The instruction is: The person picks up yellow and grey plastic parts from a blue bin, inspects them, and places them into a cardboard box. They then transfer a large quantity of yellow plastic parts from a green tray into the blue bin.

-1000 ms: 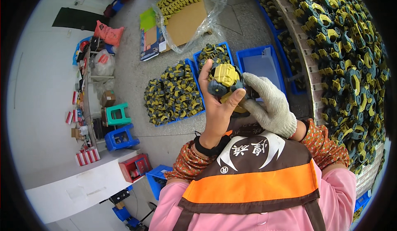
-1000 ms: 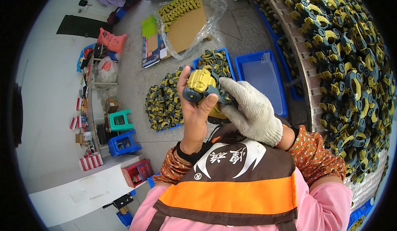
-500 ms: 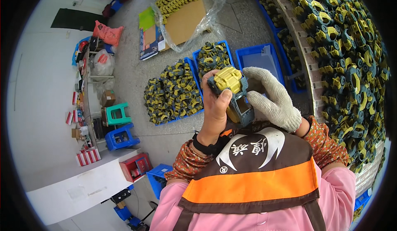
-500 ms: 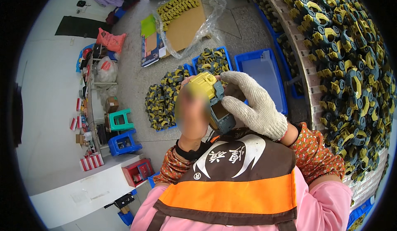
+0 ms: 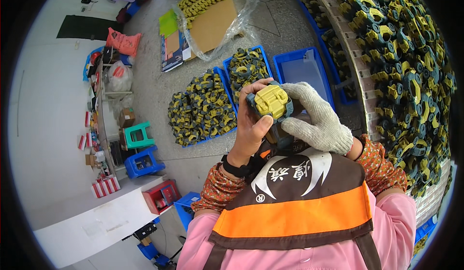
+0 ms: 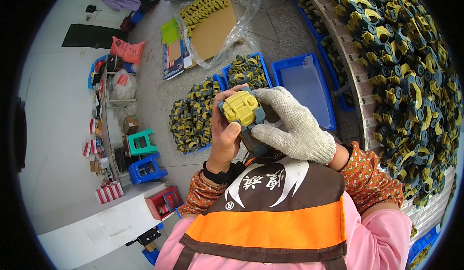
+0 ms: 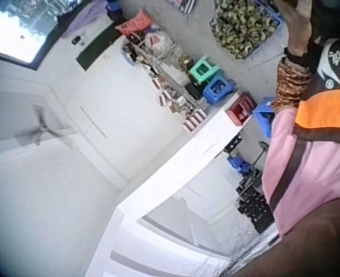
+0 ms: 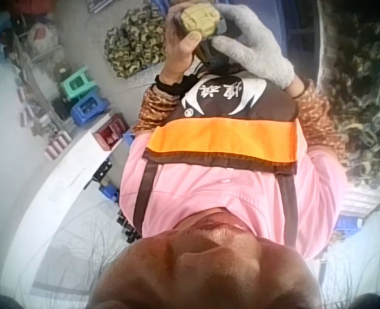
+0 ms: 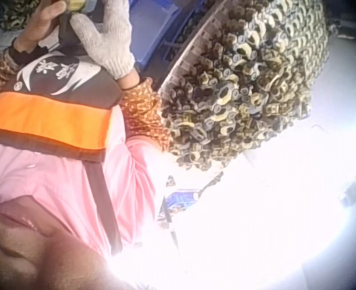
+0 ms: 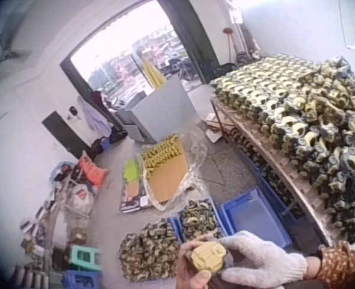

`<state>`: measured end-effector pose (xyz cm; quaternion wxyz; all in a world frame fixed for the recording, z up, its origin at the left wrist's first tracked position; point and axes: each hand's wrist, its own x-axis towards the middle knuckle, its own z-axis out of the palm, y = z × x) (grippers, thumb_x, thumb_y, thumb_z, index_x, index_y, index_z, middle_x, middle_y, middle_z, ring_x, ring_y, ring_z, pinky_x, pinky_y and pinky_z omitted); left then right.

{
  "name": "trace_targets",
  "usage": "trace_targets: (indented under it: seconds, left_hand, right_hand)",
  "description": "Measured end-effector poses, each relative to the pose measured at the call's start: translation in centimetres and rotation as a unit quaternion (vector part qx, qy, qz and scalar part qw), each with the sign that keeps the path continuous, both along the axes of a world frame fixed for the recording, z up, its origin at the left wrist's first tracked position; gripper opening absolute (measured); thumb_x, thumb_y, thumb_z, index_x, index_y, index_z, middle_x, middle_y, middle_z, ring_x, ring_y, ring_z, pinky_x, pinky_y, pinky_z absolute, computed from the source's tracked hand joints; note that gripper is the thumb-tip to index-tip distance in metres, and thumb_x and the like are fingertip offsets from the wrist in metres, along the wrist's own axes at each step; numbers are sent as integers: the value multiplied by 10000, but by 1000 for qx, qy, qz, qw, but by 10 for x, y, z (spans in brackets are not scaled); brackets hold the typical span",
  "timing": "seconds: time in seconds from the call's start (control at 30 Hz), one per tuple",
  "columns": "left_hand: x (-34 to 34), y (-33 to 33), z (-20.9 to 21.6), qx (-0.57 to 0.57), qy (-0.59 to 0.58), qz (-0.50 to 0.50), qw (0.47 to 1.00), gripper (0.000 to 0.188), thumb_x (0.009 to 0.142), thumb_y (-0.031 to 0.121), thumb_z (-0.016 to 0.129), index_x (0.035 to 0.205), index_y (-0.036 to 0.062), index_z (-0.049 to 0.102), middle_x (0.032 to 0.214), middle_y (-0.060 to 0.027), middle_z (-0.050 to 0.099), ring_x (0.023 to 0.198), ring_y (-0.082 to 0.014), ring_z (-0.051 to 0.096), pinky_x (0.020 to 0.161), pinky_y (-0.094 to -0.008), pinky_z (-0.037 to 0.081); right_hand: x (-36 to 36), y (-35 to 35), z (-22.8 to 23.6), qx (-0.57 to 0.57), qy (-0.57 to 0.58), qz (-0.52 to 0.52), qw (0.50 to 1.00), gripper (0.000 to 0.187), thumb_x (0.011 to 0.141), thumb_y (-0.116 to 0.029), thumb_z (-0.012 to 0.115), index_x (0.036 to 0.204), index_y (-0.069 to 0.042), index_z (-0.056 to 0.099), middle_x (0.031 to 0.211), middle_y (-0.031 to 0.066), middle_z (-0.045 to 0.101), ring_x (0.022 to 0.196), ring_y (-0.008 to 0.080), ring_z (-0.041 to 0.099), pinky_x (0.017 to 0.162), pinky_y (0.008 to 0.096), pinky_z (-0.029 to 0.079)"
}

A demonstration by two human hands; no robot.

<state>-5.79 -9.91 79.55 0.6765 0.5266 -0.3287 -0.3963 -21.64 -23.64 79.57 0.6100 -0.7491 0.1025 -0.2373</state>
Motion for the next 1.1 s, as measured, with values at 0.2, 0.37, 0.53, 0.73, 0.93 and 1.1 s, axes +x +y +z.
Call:
trace_targets:
  seconds: [0.2,0.37,0.53,0.73,0.93,1.1]
  left_hand:
    - [0,6,-3,-3,-29,-14,999,743,848,418,808,1386,44,459,1393,-151,429,1337,-243,468,1161,-404,372]
    - [4,8,-5,8,-73,-26,997,785,828,485,817,1376,42,470,1373,-153,428,1353,-261,433,1169,-402,329]
    - [0,7,-8,3,-59,-28,998,815,836,530,806,1392,49,453,1372,-136,435,1352,-263,440,1177,-408,324]
    - [-2,9,-7,-13,54,-12,998,888,855,577,800,1463,87,376,1385,-122,488,1320,-238,511,1152,-407,406]
    - [-2,6,-13,-47,83,-13,995,818,905,565,762,1485,160,352,1484,-195,508,1335,-261,550,1132,-407,469]
    - [0,9,-14,-36,76,-38,996,781,919,549,745,1477,159,362,1503,-191,485,1348,-257,535,1132,-402,464]
  right_hand:
    - [-1,3,-2,15,-1,11,1000,668,904,-199,806,1473,-13,508,1311,172,584,1184,277,651,976,374,549]
    - [-1,3,-5,27,-7,15,999,707,867,-195,832,1468,-16,507,1314,168,581,1185,267,648,981,372,549]
    - [1,8,-12,40,-32,-9,999,734,814,-195,874,1433,-8,527,1284,153,593,1172,248,650,966,371,554]
    - [-2,8,8,72,7,7,997,681,849,-181,833,1421,-14,502,1280,96,587,1222,190,577,1062,357,474]
    - [1,9,-5,268,-4,17,963,519,915,-186,824,1338,-38,562,1177,48,611,1089,118,589,963,301,511]
    - [7,9,-13,327,7,32,945,451,904,-170,835,1239,-75,548,1123,20,585,1037,97,563,913,288,511]
